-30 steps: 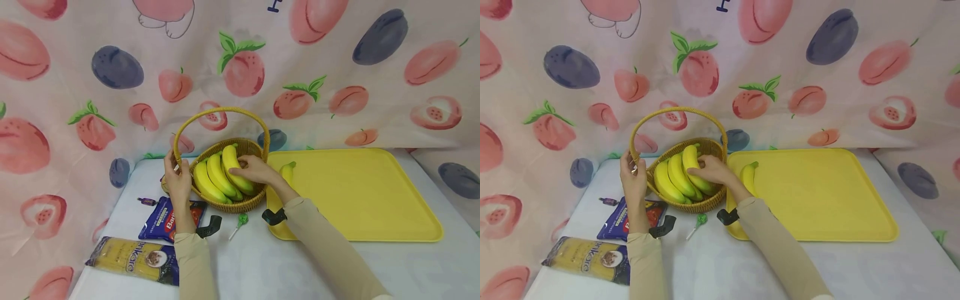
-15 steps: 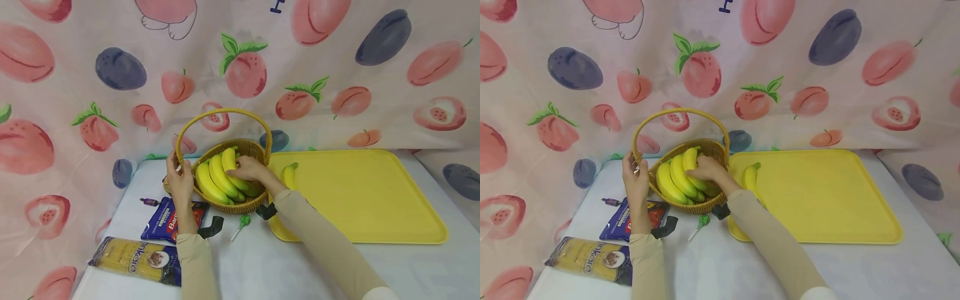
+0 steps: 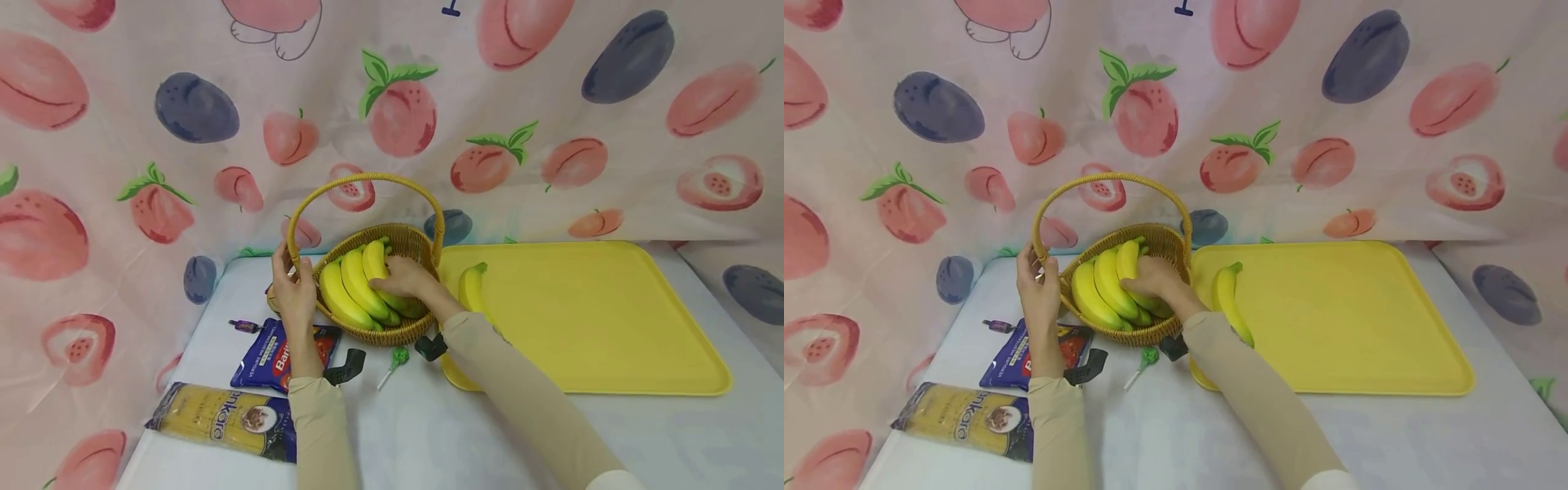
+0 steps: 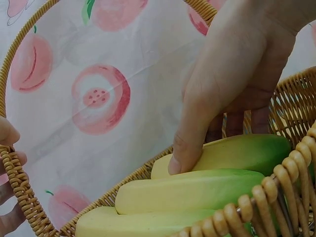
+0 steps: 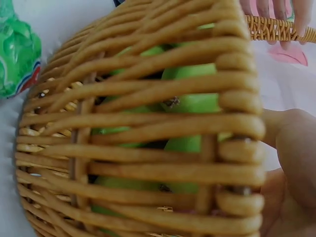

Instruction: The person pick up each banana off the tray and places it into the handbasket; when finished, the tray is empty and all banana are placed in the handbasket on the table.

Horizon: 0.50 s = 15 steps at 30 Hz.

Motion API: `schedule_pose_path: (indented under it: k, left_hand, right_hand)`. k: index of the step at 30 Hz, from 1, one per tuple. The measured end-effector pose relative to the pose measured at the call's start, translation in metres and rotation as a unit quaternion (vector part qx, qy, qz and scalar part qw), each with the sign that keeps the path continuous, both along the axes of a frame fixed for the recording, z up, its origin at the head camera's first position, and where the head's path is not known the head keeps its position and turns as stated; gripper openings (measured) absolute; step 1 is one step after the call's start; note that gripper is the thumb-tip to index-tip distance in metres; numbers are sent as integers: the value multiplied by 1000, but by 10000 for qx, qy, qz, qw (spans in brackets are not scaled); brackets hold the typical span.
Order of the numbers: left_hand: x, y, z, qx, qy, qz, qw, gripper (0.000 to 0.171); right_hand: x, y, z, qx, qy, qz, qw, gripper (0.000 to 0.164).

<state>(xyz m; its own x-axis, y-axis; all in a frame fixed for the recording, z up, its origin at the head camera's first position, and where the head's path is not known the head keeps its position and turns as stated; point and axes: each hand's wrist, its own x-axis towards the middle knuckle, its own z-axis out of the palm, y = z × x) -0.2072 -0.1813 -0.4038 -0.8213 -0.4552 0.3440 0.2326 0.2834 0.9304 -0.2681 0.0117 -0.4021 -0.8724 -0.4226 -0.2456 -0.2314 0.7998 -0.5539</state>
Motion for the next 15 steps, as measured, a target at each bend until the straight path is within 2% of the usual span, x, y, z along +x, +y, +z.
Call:
schedule_pose_path:
  k: [8,15]
  left_hand:
    - [0,0,0,15,-51,2,10000,44]
    - [-1,-1,-1,-32,2,9,10000,43]
  right_hand:
    - [4,2,1,114,70,-5,9999,71]
    - [12,12,9,-197,297,-224,9991,68]
